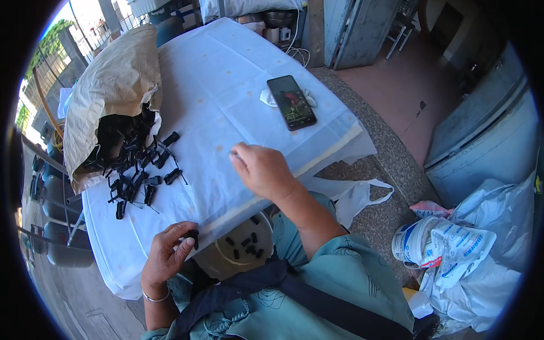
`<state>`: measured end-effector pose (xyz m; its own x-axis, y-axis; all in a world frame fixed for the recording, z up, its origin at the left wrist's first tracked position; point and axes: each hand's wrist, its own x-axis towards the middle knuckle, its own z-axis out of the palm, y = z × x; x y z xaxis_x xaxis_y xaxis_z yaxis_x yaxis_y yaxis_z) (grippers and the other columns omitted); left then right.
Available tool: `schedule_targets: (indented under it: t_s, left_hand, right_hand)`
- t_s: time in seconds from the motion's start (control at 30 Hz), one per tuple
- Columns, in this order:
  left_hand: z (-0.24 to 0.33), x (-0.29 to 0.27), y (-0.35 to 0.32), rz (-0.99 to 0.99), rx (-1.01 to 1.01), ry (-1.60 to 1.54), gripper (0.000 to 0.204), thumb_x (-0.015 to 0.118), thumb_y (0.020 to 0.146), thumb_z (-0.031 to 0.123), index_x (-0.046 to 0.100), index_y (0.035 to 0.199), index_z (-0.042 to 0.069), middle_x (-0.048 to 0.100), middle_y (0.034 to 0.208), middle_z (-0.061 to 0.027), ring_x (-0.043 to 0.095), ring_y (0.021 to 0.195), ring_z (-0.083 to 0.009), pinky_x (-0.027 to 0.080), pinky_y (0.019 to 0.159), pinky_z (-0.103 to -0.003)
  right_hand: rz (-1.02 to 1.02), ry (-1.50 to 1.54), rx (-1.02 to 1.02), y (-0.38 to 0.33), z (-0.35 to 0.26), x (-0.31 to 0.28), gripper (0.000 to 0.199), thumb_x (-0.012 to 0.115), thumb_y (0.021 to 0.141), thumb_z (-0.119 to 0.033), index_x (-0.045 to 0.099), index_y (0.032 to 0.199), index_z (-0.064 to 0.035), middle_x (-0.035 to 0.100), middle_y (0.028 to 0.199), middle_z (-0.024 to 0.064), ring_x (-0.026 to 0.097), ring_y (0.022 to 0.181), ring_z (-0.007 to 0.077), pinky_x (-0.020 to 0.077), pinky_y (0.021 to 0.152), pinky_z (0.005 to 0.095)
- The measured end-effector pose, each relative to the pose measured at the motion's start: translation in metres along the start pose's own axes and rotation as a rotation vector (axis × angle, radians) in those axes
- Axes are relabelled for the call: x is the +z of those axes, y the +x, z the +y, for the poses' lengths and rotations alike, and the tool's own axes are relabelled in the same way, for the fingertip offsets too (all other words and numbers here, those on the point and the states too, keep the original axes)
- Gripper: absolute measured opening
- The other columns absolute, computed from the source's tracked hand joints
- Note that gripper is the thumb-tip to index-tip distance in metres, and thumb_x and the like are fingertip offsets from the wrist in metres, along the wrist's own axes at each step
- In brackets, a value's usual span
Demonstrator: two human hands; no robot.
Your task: Assembling small black plastic components by hand at a workstation.
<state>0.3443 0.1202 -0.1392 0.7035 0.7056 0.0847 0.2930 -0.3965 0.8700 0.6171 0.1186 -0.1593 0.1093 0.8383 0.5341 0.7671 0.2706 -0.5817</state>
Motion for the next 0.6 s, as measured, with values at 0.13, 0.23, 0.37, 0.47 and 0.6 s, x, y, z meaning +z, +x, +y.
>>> schedule_targets:
  t_s: [0.13, 0.23, 0.37, 0.47, 0.6]
  left_hand:
    - [-0.003, -0.002, 0.01, -0.094, -0.153, -0.013, 0.027, 0.062, 0.081, 0.004, 0.057, 0.106, -0.004, 0.061, 0.097, -0.0189, 0.061, 0.066, -0.0207, 0.048, 0.059, -0.026]
    - [-0.009, 0.0, 0.029, 0.139, -0.061, 0.255, 0.03, 0.061, 0.078, -0.002, 0.056, 0.108, -0.001, 0.058, 0.104, -0.0205, 0.061, 0.061, -0.0213, 0.049, 0.057, -0.027]
    - [-0.032, -0.008, 0.055, 0.356, 0.008, 0.47, 0.047, 0.058, 0.077, -0.004, 0.047, 0.123, 0.003, 0.049, 0.123, -0.0209, 0.061, 0.067, -0.0252, 0.05, 0.061, -0.032]
    - [-0.043, -0.011, 0.068, 0.379, 0.028, 0.75, 0.04, 0.058, 0.08, 0.004, 0.049, 0.119, 0.005, 0.054, 0.115, -0.0202, 0.06, 0.082, -0.0365, 0.05, 0.072, -0.041]
    - [-0.042, -0.008, 0.07, 0.372, 0.007, 0.676, 0.029, 0.06, 0.077, 0.004, 0.054, 0.106, 0.004, 0.06, 0.092, -0.0153, 0.06, 0.079, -0.0343, 0.049, 0.066, -0.04]
  right_hand:
    - [0.011, -0.51, 0.553, 0.0, 0.04, -0.047, 0.036, 0.05, 0.087, -0.025, 0.052, 0.117, -0.0037, 0.063, 0.082, 0.0218, 0.061, 0.077, 0.0375, 0.048, 0.068, 0.045]
    - [-0.006, -0.597, 0.584, 0.002, 0.058, -0.056, 0.036, 0.049, 0.087, -0.026, 0.053, 0.116, -0.0046, 0.063, 0.084, 0.0214, 0.061, 0.079, 0.0369, 0.0479, 0.071, 0.0452]
    - [0.047, -0.569, 0.546, -0.003, 0.065, -0.056, 0.032, 0.05, 0.087, -0.025, 0.055, 0.112, -0.0048, 0.063, 0.084, 0.0202, 0.061, 0.08, 0.0361, 0.048, 0.071, 0.0441]
    - [-0.007, -0.325, 0.355, 0.0, 0.053, -0.037, 0.027, 0.052, 0.087, -0.023, 0.057, 0.107, -0.0045, 0.064, 0.083, 0.0186, 0.062, 0.078, 0.0346, 0.0485, 0.069, 0.0415]
    - [-0.192, -0.039, 0.141, 0.003, 0.013, 0.001, 0.022, 0.056, 0.085, -0.017, 0.058, 0.104, -0.0049, 0.064, 0.083, 0.0167, 0.063, 0.075, 0.0326, 0.0493, 0.065, 0.0383]
